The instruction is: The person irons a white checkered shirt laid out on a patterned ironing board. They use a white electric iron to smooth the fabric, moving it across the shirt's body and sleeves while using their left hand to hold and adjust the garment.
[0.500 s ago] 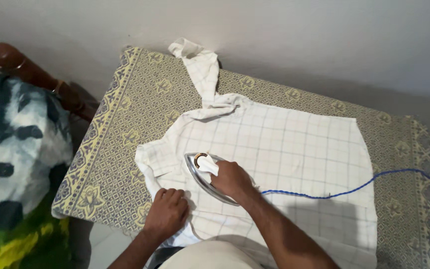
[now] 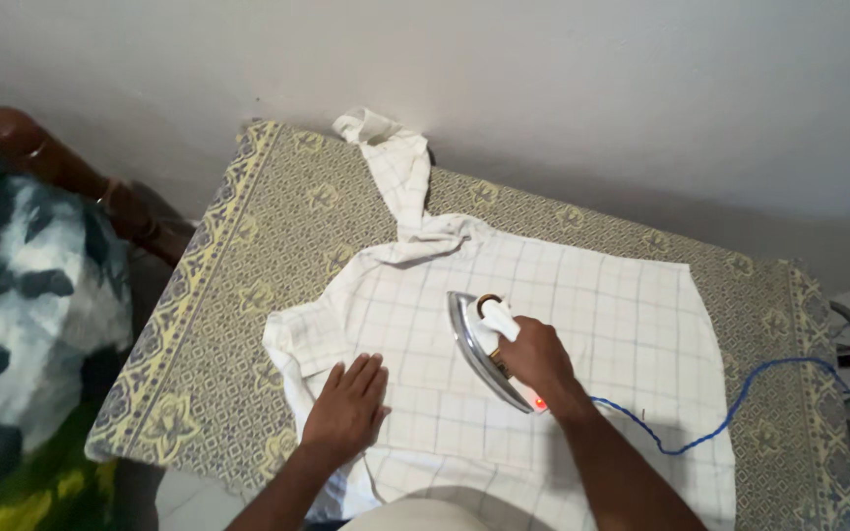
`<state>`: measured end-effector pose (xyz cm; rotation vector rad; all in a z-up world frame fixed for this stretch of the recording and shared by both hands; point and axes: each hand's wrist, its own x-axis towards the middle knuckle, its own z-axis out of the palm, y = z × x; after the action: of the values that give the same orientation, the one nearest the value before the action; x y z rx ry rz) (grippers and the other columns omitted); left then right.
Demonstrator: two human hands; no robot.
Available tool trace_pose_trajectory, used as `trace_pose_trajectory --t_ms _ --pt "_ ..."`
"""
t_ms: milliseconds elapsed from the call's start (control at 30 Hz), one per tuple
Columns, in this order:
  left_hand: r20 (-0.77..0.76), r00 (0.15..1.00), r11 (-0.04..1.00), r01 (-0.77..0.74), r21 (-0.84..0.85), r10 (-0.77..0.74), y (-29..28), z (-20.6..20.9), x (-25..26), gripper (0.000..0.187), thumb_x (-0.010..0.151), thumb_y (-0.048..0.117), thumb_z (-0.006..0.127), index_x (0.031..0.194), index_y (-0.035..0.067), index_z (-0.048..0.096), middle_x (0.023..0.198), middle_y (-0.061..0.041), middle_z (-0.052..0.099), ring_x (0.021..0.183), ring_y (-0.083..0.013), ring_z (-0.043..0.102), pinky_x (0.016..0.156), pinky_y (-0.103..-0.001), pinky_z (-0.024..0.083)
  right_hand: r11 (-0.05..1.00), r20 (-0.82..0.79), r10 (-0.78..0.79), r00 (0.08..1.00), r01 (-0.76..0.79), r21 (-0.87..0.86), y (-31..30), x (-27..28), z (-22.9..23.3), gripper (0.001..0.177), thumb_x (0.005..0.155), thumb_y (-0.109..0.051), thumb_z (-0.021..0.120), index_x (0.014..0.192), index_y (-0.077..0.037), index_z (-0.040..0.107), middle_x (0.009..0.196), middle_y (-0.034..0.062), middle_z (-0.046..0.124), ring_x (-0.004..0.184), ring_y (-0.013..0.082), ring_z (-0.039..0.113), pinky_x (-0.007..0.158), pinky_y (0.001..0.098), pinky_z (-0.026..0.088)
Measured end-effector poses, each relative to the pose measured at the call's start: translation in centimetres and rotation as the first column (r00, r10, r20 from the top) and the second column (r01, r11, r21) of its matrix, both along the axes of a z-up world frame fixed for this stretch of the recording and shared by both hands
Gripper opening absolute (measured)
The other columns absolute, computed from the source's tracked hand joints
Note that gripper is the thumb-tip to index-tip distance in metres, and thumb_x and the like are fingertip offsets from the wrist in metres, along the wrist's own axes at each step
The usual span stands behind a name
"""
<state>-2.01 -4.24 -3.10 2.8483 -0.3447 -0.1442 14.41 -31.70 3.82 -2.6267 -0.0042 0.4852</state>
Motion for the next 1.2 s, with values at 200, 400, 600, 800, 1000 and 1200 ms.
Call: trace_pose_trajectory --t_ms 200,400,600,800,1000,1200 --pt "-0.14 0.987 0.996 -0.067 0.056 0.074 -0.8 1.8 1.0 0.051 0.099 0.037 0.052 0.14 0.006 0.049 0.156 -0.012 0.04 0.149 -0.0303 0.032 0.121 -0.056 0.022 0.994 -0.002 0.085 0.996 -0.085 0.075 1.1 0.3 1.2 0.029 0.084 -0.027 0.067 0.106 -0.01 0.075 0.089 0.0176 0.077 0.085 0.0369 0.075 0.077 0.0456 0.059" --pt "0.016 0.997 0.997 -0.077 0.012 0.076 -1.4 1.1 3.9 0.062 0.098 0.04 0.051 0.146 0.002 0.042 0.16 -0.017 0.033 0.15 -0.0338 0.027 0.12 -0.054 0.02 0.975 -0.103 -0.196 0.975 0.205 0.09 1.0 -0.4 1.5 0.031 0.086 -0.027 0.067 0.113 -0.011 0.071 0.083 0.018 0.077 0.076 0.036 0.078 0.073 0.0446 0.059" --pt "-0.047 0.998 0.998 -0.031 0.05 0.033 -4.4 0.7 6.1 0.076 0.098 0.052 0.046 0.155 0.004 0.026 0.166 -0.014 0.015 0.153 -0.0323 0.012 0.12 -0.056 0.012 0.983 -0.091 -0.169 0.981 0.175 0.063 -2.0 1.8 0.3 0.032 0.09 -0.028 0.063 0.113 -0.008 0.072 0.085 0.0172 0.078 0.079 0.035 0.079 0.075 0.042 0.06" --pt "-0.233 0.973 0.995 0.021 0.102 0.004 -5.3 1.5 6.5 0.079 0.099 0.056 0.043 0.158 0.009 0.019 0.172 -0.011 0.008 0.155 -0.0307 0.004 0.121 -0.057 0.006 0.926 0.014 -0.377 0.926 0.376 0.037 -1.9 4.2 -1.4 0.039 0.091 -0.036 0.067 0.114 -0.005 0.071 0.099 0.0218 0.075 0.093 0.0408 0.073 0.08 0.0476 0.058" --pt "-0.281 0.96 0.991 0.039 0.127 -0.002 -5.3 1.9 6.9 0.079 0.1 0.056 0.043 0.159 0.009 0.017 0.169 -0.011 0.007 0.156 -0.0306 0.002 0.122 -0.058 0.005 0.935 0.177 -0.333 0.926 0.3 0.187 -1.6 7.6 -3.1 0.062 0.093 -0.056 0.064 0.121 0.0 0.065 0.106 0.0288 0.071 0.104 0.0463 0.067 0.09 0.0507 0.054" --pt "-0.297 0.955 0.981 0.061 0.182 -0.004 -5.3 1.4 7.1 0.084 0.097 0.058 0.047 0.159 0.011 0.017 0.17 -0.011 0.009 0.156 -0.0299 0.005 0.123 -0.057 0.007 0.949 0.106 -0.304 0.947 0.291 0.122 -1.0 8.2 -2.3 0.059 0.095 -0.057 0.053 0.119 -0.005 0.068 0.11 0.025 0.073 0.107 0.0462 0.067 0.093 0.0528 0.053"
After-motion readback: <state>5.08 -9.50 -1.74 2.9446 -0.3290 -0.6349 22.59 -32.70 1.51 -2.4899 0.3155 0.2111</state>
